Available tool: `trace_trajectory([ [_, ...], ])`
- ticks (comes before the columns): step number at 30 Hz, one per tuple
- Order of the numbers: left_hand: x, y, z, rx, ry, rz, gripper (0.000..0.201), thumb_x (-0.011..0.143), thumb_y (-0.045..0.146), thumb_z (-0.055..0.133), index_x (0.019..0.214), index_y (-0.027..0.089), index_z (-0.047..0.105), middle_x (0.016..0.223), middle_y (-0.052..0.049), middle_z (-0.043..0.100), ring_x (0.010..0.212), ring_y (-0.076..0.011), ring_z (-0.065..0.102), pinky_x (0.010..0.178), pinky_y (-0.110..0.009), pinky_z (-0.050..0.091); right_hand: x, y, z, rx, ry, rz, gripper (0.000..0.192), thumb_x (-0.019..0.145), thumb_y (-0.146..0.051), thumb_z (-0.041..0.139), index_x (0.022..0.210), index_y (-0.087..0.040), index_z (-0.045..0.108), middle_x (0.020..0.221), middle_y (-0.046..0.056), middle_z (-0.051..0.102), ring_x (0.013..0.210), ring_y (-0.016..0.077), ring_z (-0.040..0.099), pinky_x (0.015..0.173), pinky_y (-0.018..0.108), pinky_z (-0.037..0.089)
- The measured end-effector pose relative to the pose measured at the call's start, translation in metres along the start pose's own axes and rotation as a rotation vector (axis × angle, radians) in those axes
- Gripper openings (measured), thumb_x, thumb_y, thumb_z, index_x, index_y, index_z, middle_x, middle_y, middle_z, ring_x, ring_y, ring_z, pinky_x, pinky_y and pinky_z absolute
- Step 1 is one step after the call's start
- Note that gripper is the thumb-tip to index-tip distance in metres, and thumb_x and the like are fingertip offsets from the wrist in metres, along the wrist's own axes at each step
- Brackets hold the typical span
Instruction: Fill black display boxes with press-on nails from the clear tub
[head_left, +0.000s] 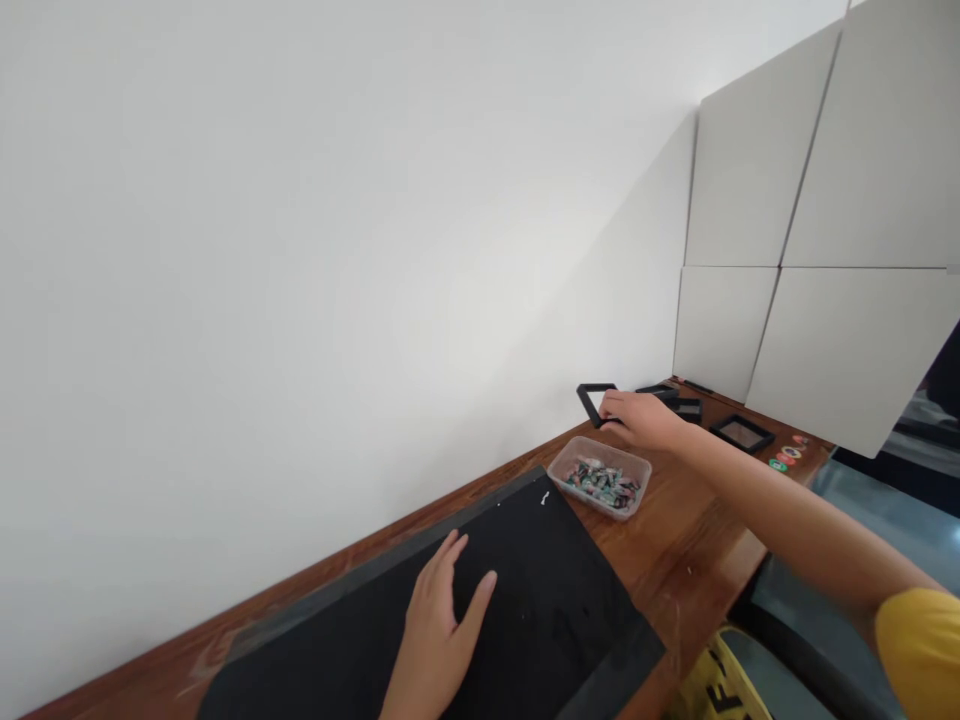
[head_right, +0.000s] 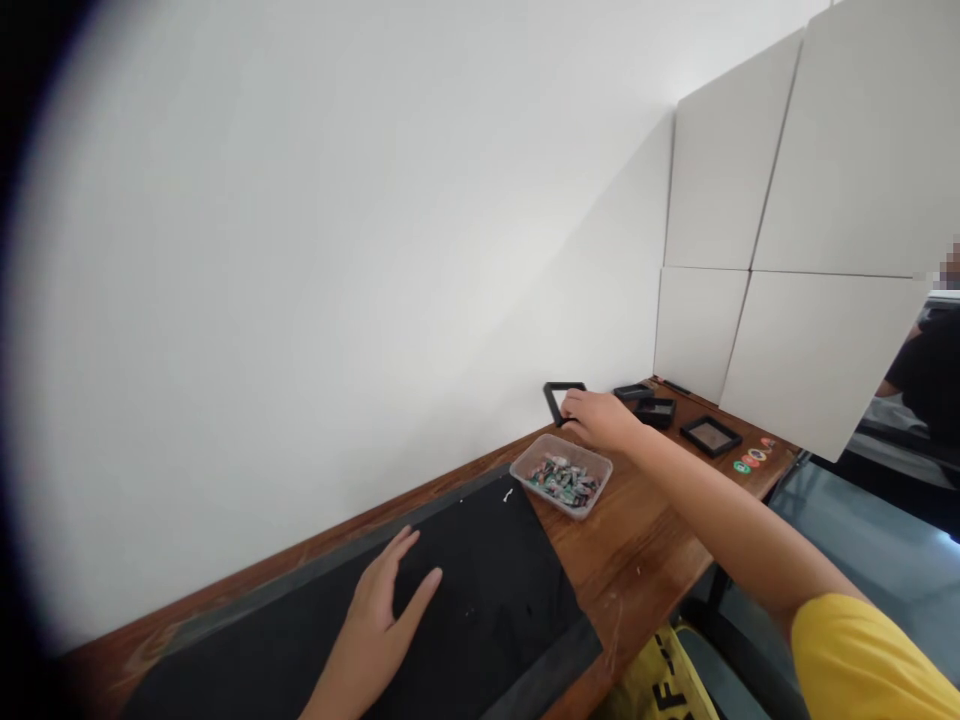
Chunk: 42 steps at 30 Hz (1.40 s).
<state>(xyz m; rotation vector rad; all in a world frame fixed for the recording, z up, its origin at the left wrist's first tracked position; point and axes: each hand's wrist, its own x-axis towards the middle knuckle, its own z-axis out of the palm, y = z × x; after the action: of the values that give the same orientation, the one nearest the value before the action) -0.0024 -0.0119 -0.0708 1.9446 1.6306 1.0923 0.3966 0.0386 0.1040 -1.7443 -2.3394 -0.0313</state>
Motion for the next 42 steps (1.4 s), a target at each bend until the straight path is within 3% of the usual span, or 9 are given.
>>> trace_trajectory([
  [2, 0.007, 0.006, -0.010, -0.219, 0.021, -0.039, 0.072, 0.092, 0.076, 0.069, 0.142, 0.025, 0.073, 0.140, -0.016, 0.082, 0.130, -0.0405, 0.077, 0.123, -0.062, 0.058, -0.013, -0.028, -0.006, 0.050, 0.061, -0.107, 0.014, 0.115, -0.031, 0.066, 0.121, -0.020, 0.074, 0.126, 0.012, 0.077, 0.116, 0.0242, 0.075, 0.102, 0.034, 0.056],
  [5, 0.010, 0.015, -0.019, -0.615, -0.191, -0.111, 0.082, 0.087, 0.085, 0.075, 0.143, 0.025, 0.075, 0.137, -0.017, 0.083, 0.118, -0.0397, 0.080, 0.112, -0.059, 0.064, -0.027, -0.082, 0.006, 0.373, 0.282, -0.491, 0.022, 0.115, -0.043, 0.069, 0.111, -0.021, 0.072, 0.110, 0.009, 0.077, 0.098, 0.0210, 0.074, 0.087, 0.031, 0.056],
  [10, -0.007, 0.050, -0.025, -1.219, -0.429, -0.166, 0.104, 0.078, 0.099, 0.076, 0.153, 0.026, 0.074, 0.152, -0.020, 0.077, 0.147, -0.0499, 0.065, 0.123, -0.066, 0.055, -0.034, -0.163, 0.063, 0.436, 0.323, -0.839, 0.019, 0.116, -0.041, 0.070, 0.110, -0.023, 0.068, 0.105, 0.005, 0.081, 0.103, 0.0185, 0.076, 0.092, 0.033, 0.050],
  [16, -0.008, 0.059, -0.039, -1.147, -0.431, -0.096, 0.104, 0.062, 0.072, 0.105, 0.150, 0.027, 0.072, 0.149, -0.018, 0.077, 0.149, -0.0475, 0.065, 0.131, -0.062, 0.048, -0.031, -0.179, 0.106, 0.301, 0.347, -0.901, 0.006, 0.115, -0.029, 0.066, 0.114, -0.024, 0.070, 0.103, 0.004, 0.082, 0.100, 0.0212, 0.072, 0.096, 0.039, 0.046],
  [20, -0.004, 0.040, -0.029, -0.800, -0.059, -0.026, 0.095, 0.064, 0.053, 0.106, 0.146, 0.030, 0.064, 0.149, -0.015, 0.073, 0.135, -0.0410, 0.073, 0.119, -0.061, 0.058, -0.026, -0.168, 0.113, 0.460, 0.207, -0.746, 0.020, 0.112, -0.038, 0.071, 0.124, -0.022, 0.070, 0.127, 0.013, 0.079, 0.120, 0.0273, 0.073, 0.104, 0.045, 0.052],
  [23, -0.005, 0.034, -0.023, -0.614, 0.116, 0.035, 0.099, 0.066, 0.052, 0.103, 0.151, 0.030, 0.057, 0.154, -0.015, 0.069, 0.142, -0.0415, 0.069, 0.122, -0.063, 0.054, -0.023, -0.162, 0.119, 0.705, 0.085, -0.595, 0.079, 0.097, -0.060, 0.088, 0.157, -0.020, 0.056, 0.160, 0.025, 0.062, 0.142, 0.0359, 0.065, 0.113, 0.054, 0.055],
  [29, -0.013, 0.050, -0.020, -0.777, -0.095, -0.042, 0.088, 0.070, 0.060, 0.103, 0.145, 0.027, 0.069, 0.149, -0.015, 0.076, 0.144, -0.0427, 0.069, 0.126, -0.061, 0.052, -0.026, -0.155, 0.131, 1.024, -0.127, -0.465, 0.122, 0.089, -0.066, 0.093, 0.182, -0.025, 0.027, 0.181, 0.026, 0.039, 0.157, 0.0394, 0.054, 0.129, 0.063, 0.048],
  [33, -0.017, 0.058, -0.011, -0.980, -0.250, -0.194, 0.075, 0.075, 0.065, 0.100, 0.133, 0.025, 0.077, 0.142, -0.016, 0.082, 0.137, -0.0439, 0.074, 0.116, -0.059, 0.060, -0.029, -0.155, 0.133, 1.232, -0.241, -0.339, 0.121, 0.085, -0.062, 0.098, 0.181, -0.031, 0.031, 0.181, 0.022, 0.042, 0.159, 0.0382, 0.052, 0.127, 0.064, 0.049],
  [42, -0.018, 0.063, -0.024, -1.097, -0.277, -0.293, 0.070, 0.083, 0.047, 0.097, 0.145, 0.027, 0.072, 0.156, -0.014, 0.075, 0.143, -0.0407, 0.072, 0.126, -0.060, 0.053, -0.024, -0.157, 0.124, 1.501, -0.418, -0.010, 0.115, 0.063, -0.052, 0.111, 0.162, -0.036, 0.056, 0.161, 0.013, 0.058, 0.139, 0.0323, 0.058, 0.106, 0.051, 0.059],
])
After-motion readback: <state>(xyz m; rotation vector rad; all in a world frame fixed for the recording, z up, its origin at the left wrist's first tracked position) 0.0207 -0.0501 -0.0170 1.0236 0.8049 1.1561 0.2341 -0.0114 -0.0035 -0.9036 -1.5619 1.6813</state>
